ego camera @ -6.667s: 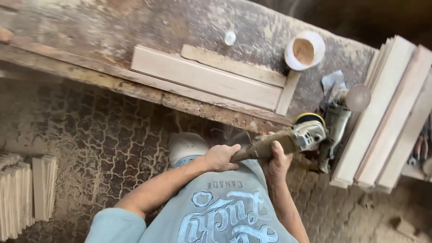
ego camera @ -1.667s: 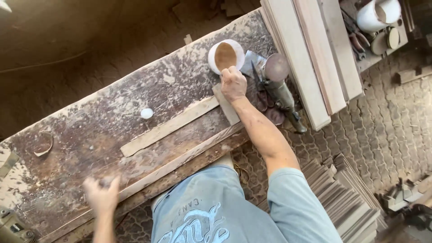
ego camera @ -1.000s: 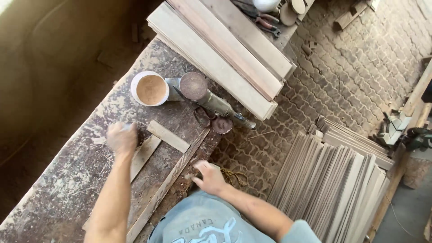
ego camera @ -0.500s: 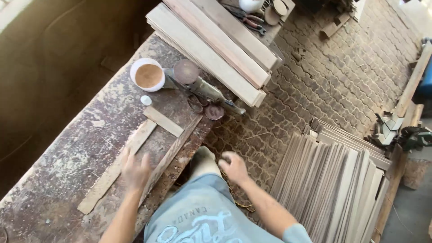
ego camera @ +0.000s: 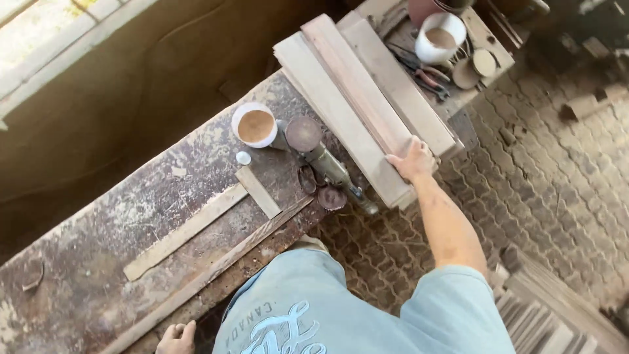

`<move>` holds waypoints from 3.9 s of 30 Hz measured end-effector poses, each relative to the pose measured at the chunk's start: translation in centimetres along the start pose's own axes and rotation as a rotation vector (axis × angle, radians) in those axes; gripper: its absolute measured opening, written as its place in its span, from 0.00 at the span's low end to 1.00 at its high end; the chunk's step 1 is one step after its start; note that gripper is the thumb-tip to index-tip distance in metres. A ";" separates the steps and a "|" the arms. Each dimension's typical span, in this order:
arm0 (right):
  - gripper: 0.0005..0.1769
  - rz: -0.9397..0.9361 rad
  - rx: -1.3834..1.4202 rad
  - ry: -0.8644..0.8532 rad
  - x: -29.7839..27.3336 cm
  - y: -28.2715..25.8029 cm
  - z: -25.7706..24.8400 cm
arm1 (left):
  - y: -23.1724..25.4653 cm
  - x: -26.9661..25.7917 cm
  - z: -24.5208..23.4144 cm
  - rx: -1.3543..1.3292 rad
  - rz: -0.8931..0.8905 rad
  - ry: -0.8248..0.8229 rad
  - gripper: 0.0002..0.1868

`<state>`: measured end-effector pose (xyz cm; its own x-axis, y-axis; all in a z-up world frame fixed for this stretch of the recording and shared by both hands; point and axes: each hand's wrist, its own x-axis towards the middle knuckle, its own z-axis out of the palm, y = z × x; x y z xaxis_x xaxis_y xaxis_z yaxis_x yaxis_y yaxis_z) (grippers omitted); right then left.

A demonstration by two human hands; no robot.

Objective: Sanding wooden boards and applying glue for assembly at a workshop workbench.

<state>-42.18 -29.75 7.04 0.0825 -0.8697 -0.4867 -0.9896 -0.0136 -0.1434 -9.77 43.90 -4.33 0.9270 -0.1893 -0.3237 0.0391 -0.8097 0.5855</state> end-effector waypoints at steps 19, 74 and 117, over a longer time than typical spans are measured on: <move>0.15 -0.578 0.295 0.426 -3.0 9.1 8.7 | 26.0 -5.5 -0.4 -0.085 -0.087 -0.198 0.20; 0.25 -0.688 0.002 -0.410 -29.1 -24.7 19.1 | -1.3 12.4 -5.4 0.253 0.034 0.186 0.31; 0.07 -1.321 -0.823 0.001 15.6 -34.7 16.4 | 27.1 -3.2 11.4 -0.528 0.217 0.430 0.21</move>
<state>-4.59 -34.73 -9.66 0.9164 -0.0229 -0.3997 -0.0070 -0.9991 0.0414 -15.91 16.25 4.08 0.9950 0.0085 0.0991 -0.0884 -0.3808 0.9204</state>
